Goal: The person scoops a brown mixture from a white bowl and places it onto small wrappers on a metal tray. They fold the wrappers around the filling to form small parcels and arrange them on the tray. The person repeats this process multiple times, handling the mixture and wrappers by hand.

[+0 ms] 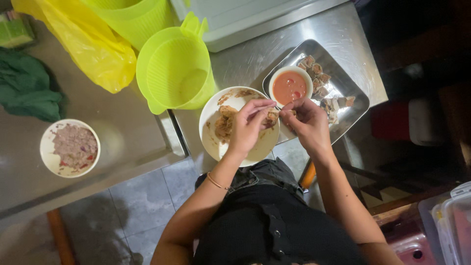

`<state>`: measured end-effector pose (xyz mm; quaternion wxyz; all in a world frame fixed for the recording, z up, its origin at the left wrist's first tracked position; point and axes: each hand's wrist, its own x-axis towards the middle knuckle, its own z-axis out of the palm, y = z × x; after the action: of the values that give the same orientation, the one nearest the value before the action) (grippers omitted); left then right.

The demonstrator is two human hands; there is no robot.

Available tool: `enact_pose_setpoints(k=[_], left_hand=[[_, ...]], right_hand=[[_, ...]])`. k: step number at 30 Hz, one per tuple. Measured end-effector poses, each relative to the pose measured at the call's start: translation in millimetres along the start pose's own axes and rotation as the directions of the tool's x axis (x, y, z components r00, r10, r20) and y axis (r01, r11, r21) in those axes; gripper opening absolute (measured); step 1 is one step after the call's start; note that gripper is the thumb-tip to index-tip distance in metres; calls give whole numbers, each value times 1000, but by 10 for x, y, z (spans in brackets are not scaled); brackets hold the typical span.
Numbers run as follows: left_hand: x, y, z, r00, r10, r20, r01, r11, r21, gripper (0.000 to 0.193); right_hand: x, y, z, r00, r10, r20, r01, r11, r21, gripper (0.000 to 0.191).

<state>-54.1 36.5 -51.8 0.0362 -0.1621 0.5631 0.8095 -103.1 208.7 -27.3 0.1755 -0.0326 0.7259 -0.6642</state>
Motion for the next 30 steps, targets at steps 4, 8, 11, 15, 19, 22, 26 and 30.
enact_pose_setpoints(k=[4, 8, 11, 15, 19, 22, 26, 30], left_hand=[[33, -67, -38, 999, -19, 28, 25, 977, -212, 18], [30, -114, -27, 999, 21, -25, -27, 969, -247, 15], [6, -97, -16, 996, 33, -78, -45, 986, -159, 16], [-7, -67, -13, 990, 132, -41, -138, 959, -246, 16], [0, -77, -107, 980, 198, -9, -198, 980, 26, 29], [45, -75, -184, 981, 194, -3, -194, 981, 16, 31], [15, -40, -317, 988, 153, -16, -151, 984, 95, 29], [-4, 17, -485, 1000, 19, -18, -17, 994, 104, 32]], right_hand=[[6, -18, 13, 1000, -23, 5, 23, 990, -139, 19], [-6, -76, 34, 980, -183, 80, 197, 947, -253, 20], [3, -144, 47, 975, -207, 82, 223, 916, -334, 16], [7, -222, 100, 964, -250, 85, 263, 875, -406, 17], [-17, -265, 178, 950, -297, 100, 307, 823, -478, 16], [0, -287, 284, 928, -357, 108, 358, 768, -532, 16], [-28, -300, 432, 901, -415, 127, 407, 707, -578, 14], [-19, -277, 560, 901, -416, 123, 397, 673, -624, 11]])
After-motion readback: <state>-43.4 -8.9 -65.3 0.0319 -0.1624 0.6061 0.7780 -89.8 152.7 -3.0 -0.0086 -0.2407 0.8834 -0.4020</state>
